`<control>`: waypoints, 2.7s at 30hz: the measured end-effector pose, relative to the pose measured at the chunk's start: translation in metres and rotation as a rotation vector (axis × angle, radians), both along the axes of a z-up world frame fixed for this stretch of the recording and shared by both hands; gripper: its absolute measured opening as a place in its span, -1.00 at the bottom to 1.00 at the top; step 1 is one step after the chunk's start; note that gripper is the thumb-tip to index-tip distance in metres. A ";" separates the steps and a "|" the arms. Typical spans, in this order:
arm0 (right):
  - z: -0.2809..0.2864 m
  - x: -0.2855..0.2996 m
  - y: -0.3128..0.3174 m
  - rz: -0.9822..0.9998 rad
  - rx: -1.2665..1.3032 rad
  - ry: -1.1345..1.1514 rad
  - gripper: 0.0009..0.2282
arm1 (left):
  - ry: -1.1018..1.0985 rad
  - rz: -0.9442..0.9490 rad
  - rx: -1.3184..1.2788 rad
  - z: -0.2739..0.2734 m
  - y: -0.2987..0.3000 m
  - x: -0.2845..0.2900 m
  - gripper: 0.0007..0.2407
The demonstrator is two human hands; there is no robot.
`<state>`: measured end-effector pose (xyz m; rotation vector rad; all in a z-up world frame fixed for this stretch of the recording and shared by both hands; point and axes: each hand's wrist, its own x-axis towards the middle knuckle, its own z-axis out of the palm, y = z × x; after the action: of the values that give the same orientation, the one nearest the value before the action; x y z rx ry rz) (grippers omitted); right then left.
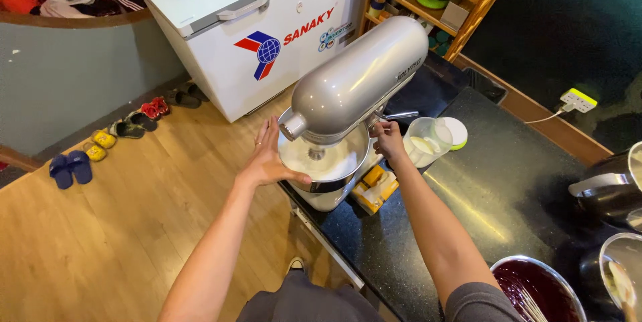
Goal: Mixing and whisking ingredients to prepare cake batter using a stand mixer and hand whisk
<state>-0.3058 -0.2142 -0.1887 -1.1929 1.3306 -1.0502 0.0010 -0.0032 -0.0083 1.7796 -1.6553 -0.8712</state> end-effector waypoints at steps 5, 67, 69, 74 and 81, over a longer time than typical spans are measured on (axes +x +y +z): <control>-0.021 -0.006 -0.016 0.035 -0.009 0.030 -0.70 | 0.007 -0.005 0.015 0.008 0.001 -0.001 0.47; -0.028 -0.013 -0.017 -0.007 -0.244 0.170 -0.78 | 0.057 0.004 -0.042 -0.001 0.001 0.000 0.51; -0.034 -0.009 -0.022 0.049 -0.096 -0.099 -0.75 | 0.058 0.009 -0.044 -0.003 0.000 0.000 0.50; -0.029 0.002 -0.016 -0.063 0.106 -0.260 -0.75 | 0.073 0.004 -0.047 -0.004 -0.001 0.000 0.50; -0.030 -0.001 -0.020 -0.053 0.107 -0.218 -0.74 | 0.083 0.007 -0.052 -0.004 -0.001 -0.001 0.50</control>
<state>-0.3072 -0.2344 -0.2189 -0.9401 1.2366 -1.0995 0.0004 -0.0042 -0.0126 1.6902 -1.6036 -0.8793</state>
